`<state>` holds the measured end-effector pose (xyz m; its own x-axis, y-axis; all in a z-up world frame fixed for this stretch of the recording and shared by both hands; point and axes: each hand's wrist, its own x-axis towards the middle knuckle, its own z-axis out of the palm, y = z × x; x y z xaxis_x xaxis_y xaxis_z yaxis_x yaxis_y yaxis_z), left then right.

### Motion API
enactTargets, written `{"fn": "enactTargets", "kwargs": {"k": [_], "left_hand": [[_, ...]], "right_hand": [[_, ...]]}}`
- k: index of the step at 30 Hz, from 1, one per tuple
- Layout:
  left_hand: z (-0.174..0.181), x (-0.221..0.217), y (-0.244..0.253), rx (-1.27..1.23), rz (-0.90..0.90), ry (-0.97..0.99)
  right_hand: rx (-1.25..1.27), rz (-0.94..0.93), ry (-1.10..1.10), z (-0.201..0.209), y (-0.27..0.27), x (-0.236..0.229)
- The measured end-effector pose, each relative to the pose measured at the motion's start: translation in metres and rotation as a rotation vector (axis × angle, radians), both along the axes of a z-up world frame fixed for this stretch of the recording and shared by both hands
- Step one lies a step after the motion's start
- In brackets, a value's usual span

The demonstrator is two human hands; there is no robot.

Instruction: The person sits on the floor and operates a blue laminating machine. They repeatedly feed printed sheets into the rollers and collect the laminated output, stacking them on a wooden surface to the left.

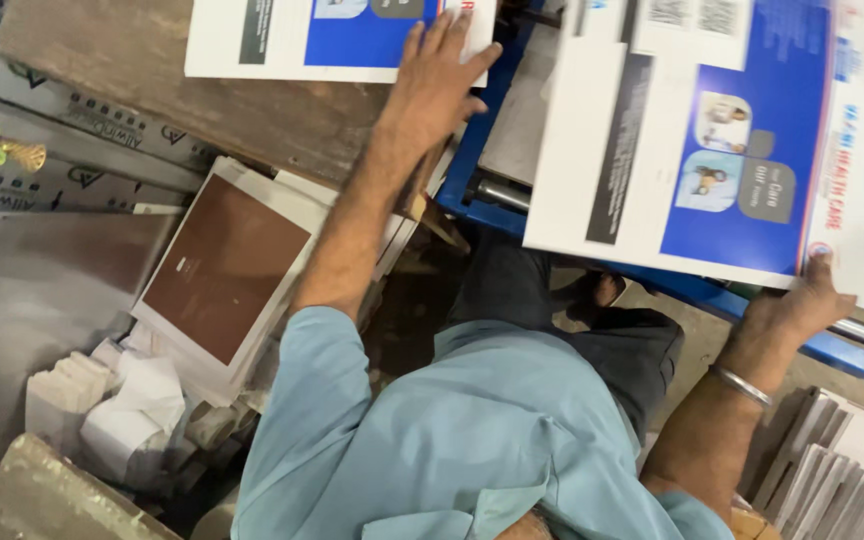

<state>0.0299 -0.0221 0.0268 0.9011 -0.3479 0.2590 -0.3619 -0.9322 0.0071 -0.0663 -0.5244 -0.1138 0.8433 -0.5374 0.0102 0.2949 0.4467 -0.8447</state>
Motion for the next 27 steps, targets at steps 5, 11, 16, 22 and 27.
{"fn": "enactTargets", "kwargs": {"k": [5,11,16,22,27], "left_hand": [[-0.022,0.006,0.019,0.037,-0.087,-0.169],[-0.022,0.001,0.02,0.021,-0.054,-0.211],[-0.002,-0.003,0.025,-0.341,-0.083,-0.08],[-0.004,0.0,0.038,-0.622,-0.052,-0.026],[-0.018,0.004,0.036,-0.356,0.004,-0.34]], "right_hand": [[0.049,-0.283,0.07,-0.026,-0.039,-0.007],[0.013,-0.159,0.022,-0.026,-0.028,-0.023],[-0.065,-0.138,0.086,-0.019,-0.008,-0.034],[-0.052,-0.1,0.061,-0.018,0.008,-0.057],[-0.1,-0.054,0.059,-0.018,0.017,-0.088]]}}
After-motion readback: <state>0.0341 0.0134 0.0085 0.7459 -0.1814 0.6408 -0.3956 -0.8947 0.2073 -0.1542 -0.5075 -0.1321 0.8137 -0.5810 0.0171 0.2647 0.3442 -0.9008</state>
